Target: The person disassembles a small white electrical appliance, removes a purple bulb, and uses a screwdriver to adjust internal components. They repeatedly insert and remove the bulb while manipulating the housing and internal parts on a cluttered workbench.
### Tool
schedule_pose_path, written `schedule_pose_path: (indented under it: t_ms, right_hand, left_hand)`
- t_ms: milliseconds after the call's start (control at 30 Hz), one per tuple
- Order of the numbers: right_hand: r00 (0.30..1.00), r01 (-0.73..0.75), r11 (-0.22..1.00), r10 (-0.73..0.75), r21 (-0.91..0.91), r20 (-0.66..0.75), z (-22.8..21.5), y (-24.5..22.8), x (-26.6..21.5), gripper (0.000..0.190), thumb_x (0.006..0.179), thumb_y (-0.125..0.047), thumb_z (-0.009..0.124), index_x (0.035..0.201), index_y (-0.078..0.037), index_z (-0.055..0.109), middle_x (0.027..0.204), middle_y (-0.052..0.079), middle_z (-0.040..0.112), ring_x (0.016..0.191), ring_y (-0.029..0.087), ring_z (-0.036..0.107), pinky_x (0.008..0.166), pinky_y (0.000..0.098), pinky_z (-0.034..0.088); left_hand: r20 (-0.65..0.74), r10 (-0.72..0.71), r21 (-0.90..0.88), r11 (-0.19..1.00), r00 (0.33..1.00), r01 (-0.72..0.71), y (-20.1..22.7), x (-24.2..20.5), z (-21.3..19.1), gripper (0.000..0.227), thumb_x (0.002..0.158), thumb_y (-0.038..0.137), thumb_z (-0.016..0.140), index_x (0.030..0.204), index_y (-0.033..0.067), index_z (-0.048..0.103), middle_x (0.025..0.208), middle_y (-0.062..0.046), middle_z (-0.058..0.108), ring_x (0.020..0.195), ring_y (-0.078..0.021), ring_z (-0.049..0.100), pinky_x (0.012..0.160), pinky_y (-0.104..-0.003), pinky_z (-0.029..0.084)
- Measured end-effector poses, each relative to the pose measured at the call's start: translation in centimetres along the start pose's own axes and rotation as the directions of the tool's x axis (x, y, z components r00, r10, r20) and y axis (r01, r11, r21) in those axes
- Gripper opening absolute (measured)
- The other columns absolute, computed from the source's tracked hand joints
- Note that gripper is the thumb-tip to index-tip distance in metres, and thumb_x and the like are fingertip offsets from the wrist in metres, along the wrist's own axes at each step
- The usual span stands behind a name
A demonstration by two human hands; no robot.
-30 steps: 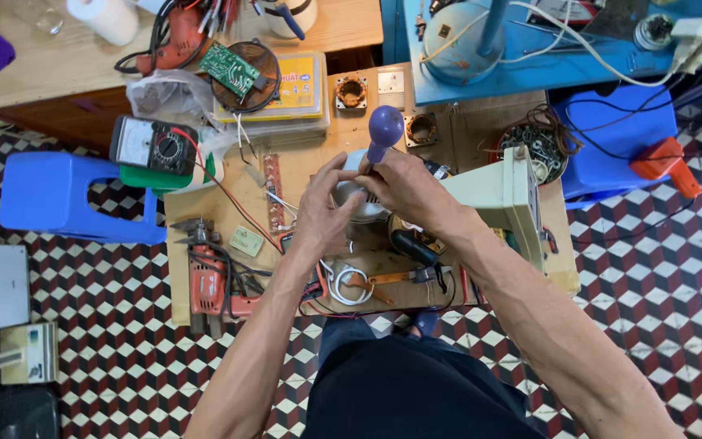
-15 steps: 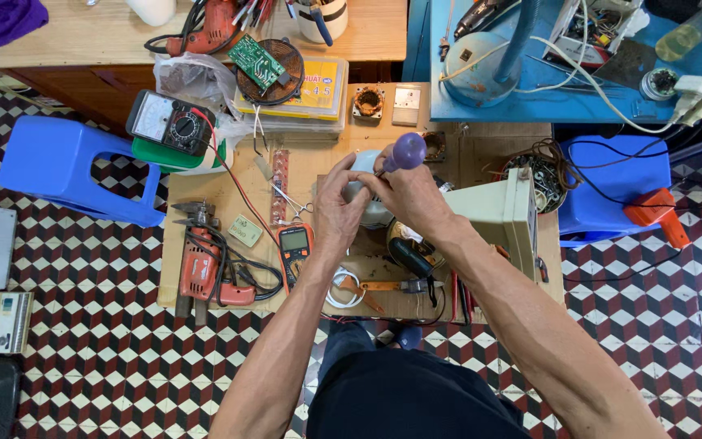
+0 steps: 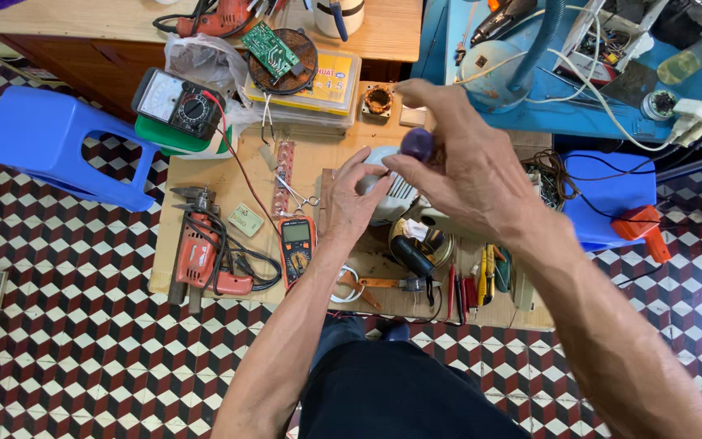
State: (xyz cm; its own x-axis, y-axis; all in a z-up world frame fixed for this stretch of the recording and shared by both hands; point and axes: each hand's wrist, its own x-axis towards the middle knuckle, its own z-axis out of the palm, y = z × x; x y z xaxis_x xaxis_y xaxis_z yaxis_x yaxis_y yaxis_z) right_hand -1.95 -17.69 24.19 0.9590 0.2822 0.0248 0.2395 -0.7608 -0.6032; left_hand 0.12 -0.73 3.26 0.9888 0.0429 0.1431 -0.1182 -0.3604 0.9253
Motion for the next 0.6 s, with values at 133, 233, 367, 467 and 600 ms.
schedule_pose_path:
  t_ms: [133,233,367,467,600]
  right_hand:
    - [0.831,0.551,0.774,-0.545,-0.312,0.115,-1.9,-0.8,2.0,0.032,0.094,-0.019,0.069,0.122,-0.003,0.061,0.117,0.018,0.062,0.097,0.036,0.069,0.077,0.0442,0.058]
    - [0.879,0.474,0.767,-0.444,-0.432,0.177,-1.9,-1.0,3.3,0.029,0.1,-0.025,0.066,0.118,-0.003,0.062,0.106,0.019,0.061,0.087,0.038,0.068,0.072,0.047,0.057]
    - [0.974,0.222,0.696,-0.125,-0.682,0.19,-1.9,-0.9,3.8,0.03,0.111,-0.036,0.052,0.118,-0.009,0.062,0.106,0.016,0.063,0.087,0.035,0.069,0.074,0.0453,0.055]
    - [0.954,0.299,0.765,-0.23,-0.57,0.191,-1.7,-0.7,3.8,0.033,0.103,-0.035,0.06,0.12,-0.008,0.061,0.107,0.018,0.062,0.088,0.039,0.067,0.072,0.0487,0.054]
    - [0.896,0.432,0.848,-0.364,-0.307,0.254,-2.0,-0.6,4.3,0.034,0.09,-0.018,0.063,0.121,-0.006,0.061,0.112,0.018,0.06,0.089,0.041,0.066,0.072,0.0509,0.053]
  left_hand:
    - [0.002,0.005,-0.019,1.0,1.0,-0.005,-0.2,0.0,0.3,0.022,0.084,0.027,0.081,0.1,0.0126,0.079,0.146,-0.009,0.06,0.135,-0.0283,0.052,0.109,-0.039,0.045]
    - [0.011,0.03,-0.005,1.0,0.999,-0.03,-0.2,-0.3,0.0,0.029,0.09,0.032,0.08,0.115,0.0167,0.076,0.156,-0.009,0.057,0.142,-0.0272,0.054,0.115,-0.039,0.046]
    - [0.167,0.039,-0.012,0.999,0.985,-0.038,0.1,-0.4,-1.0,0.108,0.066,0.038,0.093,0.153,0.0075,0.037,0.156,-0.02,0.042,0.144,-0.0334,0.042,0.118,-0.043,0.034]
    - [0.162,0.131,0.08,0.986,0.978,-0.145,0.7,-0.4,-0.6,0.131,0.055,0.039,0.102,0.153,-0.0004,0.026,0.158,-0.03,0.028,0.148,-0.042,0.03,0.121,-0.047,0.027]
    - [0.093,0.165,0.105,0.979,0.982,-0.175,0.7,-0.8,0.7,0.129,0.054,0.04,0.101,0.152,0.0001,0.028,0.155,-0.029,0.033,0.148,-0.0439,0.031,0.123,-0.05,0.028]
